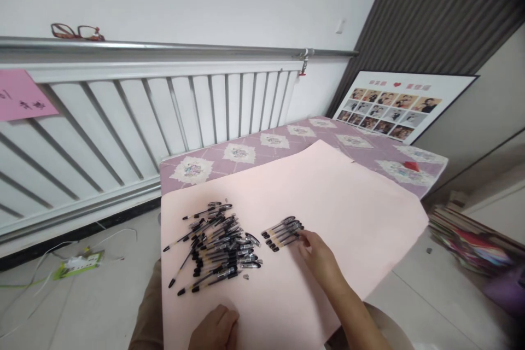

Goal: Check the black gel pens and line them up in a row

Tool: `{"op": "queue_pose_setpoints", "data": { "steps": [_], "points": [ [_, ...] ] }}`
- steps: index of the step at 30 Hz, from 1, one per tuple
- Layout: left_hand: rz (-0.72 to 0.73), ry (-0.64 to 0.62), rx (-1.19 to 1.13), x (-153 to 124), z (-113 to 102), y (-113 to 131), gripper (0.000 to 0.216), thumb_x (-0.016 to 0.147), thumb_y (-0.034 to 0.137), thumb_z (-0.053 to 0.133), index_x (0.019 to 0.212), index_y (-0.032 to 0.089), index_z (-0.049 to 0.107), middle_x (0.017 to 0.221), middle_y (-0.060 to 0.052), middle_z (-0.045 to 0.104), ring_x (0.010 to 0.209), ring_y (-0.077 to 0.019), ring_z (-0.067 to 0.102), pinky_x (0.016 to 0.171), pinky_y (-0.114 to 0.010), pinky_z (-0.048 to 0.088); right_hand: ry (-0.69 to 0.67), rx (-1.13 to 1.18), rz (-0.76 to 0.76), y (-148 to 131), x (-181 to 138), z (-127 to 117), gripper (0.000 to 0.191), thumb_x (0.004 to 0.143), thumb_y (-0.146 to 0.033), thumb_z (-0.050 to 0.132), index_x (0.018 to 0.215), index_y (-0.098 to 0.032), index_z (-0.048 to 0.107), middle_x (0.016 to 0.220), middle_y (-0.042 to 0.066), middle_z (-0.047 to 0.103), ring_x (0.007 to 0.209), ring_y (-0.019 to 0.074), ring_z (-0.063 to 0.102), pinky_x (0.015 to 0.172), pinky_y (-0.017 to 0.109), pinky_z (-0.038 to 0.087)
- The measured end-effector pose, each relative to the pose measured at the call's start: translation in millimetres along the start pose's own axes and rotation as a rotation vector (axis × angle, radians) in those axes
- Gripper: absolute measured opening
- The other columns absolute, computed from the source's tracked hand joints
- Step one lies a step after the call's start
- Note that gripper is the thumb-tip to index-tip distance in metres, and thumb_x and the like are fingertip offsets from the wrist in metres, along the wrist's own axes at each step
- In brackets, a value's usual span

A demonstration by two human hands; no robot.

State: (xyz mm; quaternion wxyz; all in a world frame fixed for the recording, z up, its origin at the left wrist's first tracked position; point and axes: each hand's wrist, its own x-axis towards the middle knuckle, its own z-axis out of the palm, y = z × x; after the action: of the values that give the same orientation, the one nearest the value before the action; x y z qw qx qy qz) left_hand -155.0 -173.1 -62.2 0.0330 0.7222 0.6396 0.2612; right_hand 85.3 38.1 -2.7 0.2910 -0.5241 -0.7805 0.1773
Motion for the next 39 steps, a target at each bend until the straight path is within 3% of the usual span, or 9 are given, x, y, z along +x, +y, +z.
{"op": "queue_pose_setpoints", "data": {
  "steps": [5,8,11,15,19,23,27,33,39],
  "points": [
    [-0.012,-0.038,0.001,4,-9,4,0.022,0.082,0.015,0.038,0.091,0.025,0.057,0.079,-0.001,0.063,0.071,-0.0137,0.062,0.063,-0.02,0.05,-0.204,0.109,-0.122,-62,-37,30,0.016,0.081,-0.018,0.044,0.08,-0.022,0.059,0.079,0.003,0.061,0.074,0.0176,0.059,0.068,0.028,0.048],
    [-0.043,-0.025,-0.066,6,-14,6,0.022,0.082,0.015,0.04,0.092,0.025,0.057,0.079,-0.002,0.063,0.073,-0.0144,0.062,0.062,-0.021,0.05,-0.299,0.11,-0.176,-92,-53,50,0.019,0.082,-0.016,0.044,0.083,-0.022,0.061,0.085,0.004,0.062,0.081,0.0179,0.059,0.073,0.028,0.047],
    [-0.058,0.011,-0.179,8,-21,6,0.023,0.082,0.014,0.039,0.093,0.023,0.057,0.08,-0.002,0.062,0.073,-0.013,0.061,0.063,-0.02,0.05,-0.307,0.004,-0.187,-108,-59,65,0.021,0.083,-0.015,0.043,0.088,-0.022,0.063,0.088,0.006,0.063,0.083,0.0189,0.059,0.074,0.029,0.047],
    [-0.138,-0.009,-0.214,15,-35,1,0.026,0.084,0.013,0.037,0.097,0.021,0.057,0.09,-0.005,0.061,0.08,-0.0138,0.06,0.07,-0.023,0.051,-0.271,-0.142,-0.178,-112,-60,75,0.022,0.082,-0.014,0.045,0.093,-0.021,0.063,0.089,0.007,0.063,0.085,0.0208,0.058,0.076,0.03,0.046],
    [-0.234,-0.013,0.006,28,-51,-10,0.025,0.083,0.012,0.041,0.099,0.021,0.058,0.102,-0.006,0.059,0.093,-0.0189,0.057,0.079,-0.031,0.049,-0.291,-0.171,-0.181,-112,-62,74,0.021,0.078,-0.01,0.048,0.088,-0.021,0.062,0.088,0.007,0.063,0.084,0.0207,0.059,0.075,0.029,0.047],
    [-0.243,-0.104,0.179,38,-55,-20,0.023,0.083,0.011,0.044,0.096,0.021,0.06,0.097,-0.004,0.06,0.088,-0.0188,0.056,0.076,-0.03,0.047,-0.276,-0.165,-0.177,-113,-67,69,0.016,0.078,-0.011,0.047,0.075,-0.021,0.059,0.083,0.007,0.063,0.079,0.02,0.06,0.071,0.028,0.047],
    [-0.226,-0.12,0.283,39,-50,-24,0.022,0.085,0.013,0.043,0.096,0.022,0.06,0.095,-0.003,0.059,0.082,-0.0168,0.055,0.071,-0.027,0.044,-0.226,-0.031,-0.135,-113,-74,65,0.015,0.079,-0.013,0.045,0.073,-0.021,0.057,0.077,0.005,0.063,0.073,0.0192,0.061,0.069,0.029,0.048],
    [-0.22,-0.109,0.328,35,-45,-24,0.019,0.084,0.014,0.048,0.097,0.022,0.059,0.09,-0.003,0.057,0.082,-0.0189,0.053,0.068,-0.028,0.043,-0.133,0.227,-0.069,-107,-81,65,0.023,0.079,-0.016,0.044,0.094,-0.021,0.061,0.091,0.007,0.066,0.086,0.0202,0.062,0.078,0.031,0.048],
    [-0.193,-0.114,0.354,36,-46,-21,0.015,0.084,0.015,0.048,0.092,0.021,0.059,0.088,-0.003,0.057,0.082,-0.0189,0.052,0.069,-0.028,0.041,-0.133,0.367,0.044,-107,-86,64,0.019,0.077,-0.017,0.045,0.082,-0.021,0.062,0.08,0.004,0.066,0.076,0.0187,0.062,0.07,0.028,0.049]
  ]
}}
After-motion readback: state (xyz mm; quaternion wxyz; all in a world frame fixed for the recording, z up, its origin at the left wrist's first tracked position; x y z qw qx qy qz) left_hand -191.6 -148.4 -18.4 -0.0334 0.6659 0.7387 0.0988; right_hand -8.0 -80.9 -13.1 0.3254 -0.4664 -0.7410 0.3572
